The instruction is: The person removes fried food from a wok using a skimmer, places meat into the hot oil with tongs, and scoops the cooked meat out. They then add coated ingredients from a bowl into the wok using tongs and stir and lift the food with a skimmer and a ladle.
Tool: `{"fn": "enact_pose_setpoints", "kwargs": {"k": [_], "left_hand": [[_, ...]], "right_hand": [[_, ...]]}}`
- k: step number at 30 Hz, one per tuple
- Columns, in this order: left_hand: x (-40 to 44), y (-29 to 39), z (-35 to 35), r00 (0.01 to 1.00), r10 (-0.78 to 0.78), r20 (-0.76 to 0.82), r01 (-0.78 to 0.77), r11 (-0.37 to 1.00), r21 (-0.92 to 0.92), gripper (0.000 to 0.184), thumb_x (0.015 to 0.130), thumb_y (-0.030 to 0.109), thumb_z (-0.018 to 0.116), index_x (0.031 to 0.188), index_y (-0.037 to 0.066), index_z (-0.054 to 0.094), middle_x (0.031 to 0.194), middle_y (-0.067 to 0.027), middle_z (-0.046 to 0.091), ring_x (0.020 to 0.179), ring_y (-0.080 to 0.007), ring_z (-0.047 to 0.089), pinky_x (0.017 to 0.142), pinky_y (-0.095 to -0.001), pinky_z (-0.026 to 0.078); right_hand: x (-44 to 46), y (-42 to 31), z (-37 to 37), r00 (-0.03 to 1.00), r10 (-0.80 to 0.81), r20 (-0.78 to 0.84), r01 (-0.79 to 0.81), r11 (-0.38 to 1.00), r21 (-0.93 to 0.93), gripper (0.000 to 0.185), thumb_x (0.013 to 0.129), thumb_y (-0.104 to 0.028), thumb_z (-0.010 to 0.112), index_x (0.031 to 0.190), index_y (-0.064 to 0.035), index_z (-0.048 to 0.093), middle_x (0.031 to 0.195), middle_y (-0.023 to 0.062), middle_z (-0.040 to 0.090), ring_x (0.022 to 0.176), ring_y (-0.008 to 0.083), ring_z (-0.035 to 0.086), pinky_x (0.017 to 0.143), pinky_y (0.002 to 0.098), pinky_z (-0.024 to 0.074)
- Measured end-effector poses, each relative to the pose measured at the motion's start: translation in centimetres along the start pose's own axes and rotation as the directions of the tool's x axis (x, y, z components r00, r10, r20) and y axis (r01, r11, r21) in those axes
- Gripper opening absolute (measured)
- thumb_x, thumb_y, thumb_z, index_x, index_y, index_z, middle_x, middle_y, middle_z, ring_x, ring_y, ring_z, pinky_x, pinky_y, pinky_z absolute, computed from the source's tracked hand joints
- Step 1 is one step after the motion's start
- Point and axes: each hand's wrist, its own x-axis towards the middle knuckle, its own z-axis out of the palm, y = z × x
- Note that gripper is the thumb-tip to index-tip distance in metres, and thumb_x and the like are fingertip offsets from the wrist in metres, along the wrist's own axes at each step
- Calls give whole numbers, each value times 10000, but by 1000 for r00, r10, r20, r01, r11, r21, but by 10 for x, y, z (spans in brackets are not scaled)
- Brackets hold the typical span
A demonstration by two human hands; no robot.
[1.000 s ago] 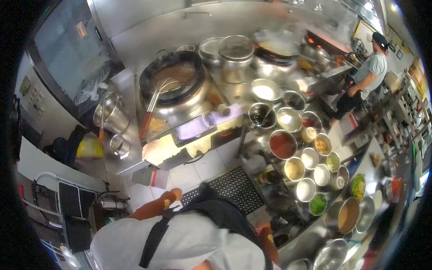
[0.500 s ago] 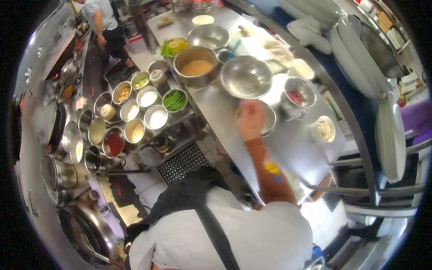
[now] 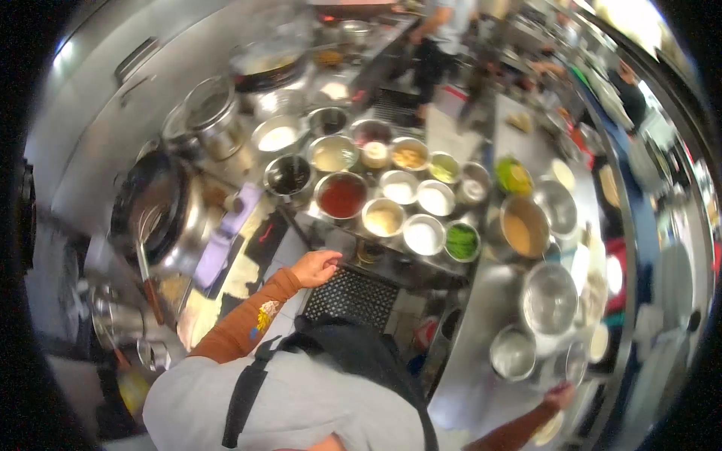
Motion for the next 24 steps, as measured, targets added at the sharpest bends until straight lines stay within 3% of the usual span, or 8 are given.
{"fn": "enact_pose_setpoints", "kwargs": {"k": [2, 3, 7, 12, 17, 19, 23, 24], "left_hand": [[-23, 26, -38, 988, -1, -157, 5, 1000, 25, 334, 812, 140, 580, 1118, 7, 598, 921, -161, 654, 817, -309, 650, 744, -397, 525], [-39, 25, -56, 962, 45, -271, -7, 990, 142, 316, 809, 86, 578, 1115, 8, 598, 923, -152, 645, 808, -289, 651, 734, -379, 530], [-110, 36, -143, 737, -14, -676, 256, 931, 259, 247, 825, 54, 581, 1066, 19, 623, 913, -143, 658, 809, -299, 649, 703, -372, 531], [-208, 20, -220, 460, -70, -885, 605, 754, 255, 286, 816, 152, 562, 1067, 23, 607, 957, -172, 627, 906, -338, 604, 810, -423, 474], [-377, -31, -276, 203, -344, -917, 978, 115, 173, 202, 750, 139, 581, 891, 41, 687, 883, -194, 659, 854, -372, 639, 754, -463, 513], [-422, -4, -297, -204, -688, -697, 977, -191, -97, 247, 759, 159, 573, 922, 39, 715, 1022, -214, 669, 993, -363, 644, 849, -430, 518], [-533, -58, -263, -188, -756, -628, 967, -256, 19, 398, 819, 294, 536, 1157, 112, 640, 1208, -168, 601, 1121, -319, 579, 959, -387, 459], [-546, -66, -256, -274, -781, -562, 952, -303, -43, 389, 848, 327, 525, 1150, 109, 635, 1193, -166, 608, 1094, -322, 590, 935, -396, 468]], "right_hand": [[13, 6, 7, 976, 217, -25, -215, 974, 65, 201, 879, -249, 536, 751, -104, 480, 629, -26, 429, 557, 112, 451, 460, 256, 379], [43, -24, 12, 690, 720, 77, -711, 653, 261, 196, 879, -248, 539, 759, -102, 486, 634, -26, 432, 559, 109, 449, 463, 254, 377], [157, -149, 42, 478, 834, 276, -814, 302, 497, 181, 882, -244, 548, 791, -92, 509, 656, -28, 440, 567, 99, 441, 477, 245, 366], [267, -320, 115, 536, 547, 643, -751, -39, 659, 170, 885, -240, 559, 831, -80, 539, 683, -31, 451, 577, 87, 432, 494, 234, 353], [343, -497, 145, 479, 75, 875, -810, -347, 473, 168, 888, -236, 570, 871, -69, 569, 710, -33, 462, 587, 75, 422, 512, 222, 340], [368, -596, 138, 533, -93, 841, -809, -348, 474, 128, 881, -201, 575, 832, -83, 578, 722, -32, 477, 596, 65, 424, 516, 221, 345], [393, -769, 101, 533, -527, 662, -845, -374, 383, 142, 847, -152, 583, 939, -48, 613, 868, 38, 562, 697, 154, 542, 599, 275, 471], [387, -801, 95, 698, -545, 464, -628, -155, 763, 208, 825, -185, 608, 981, -48, 600, 895, 50, 563, 702, 144, 537, 597, 258, 468]]}}
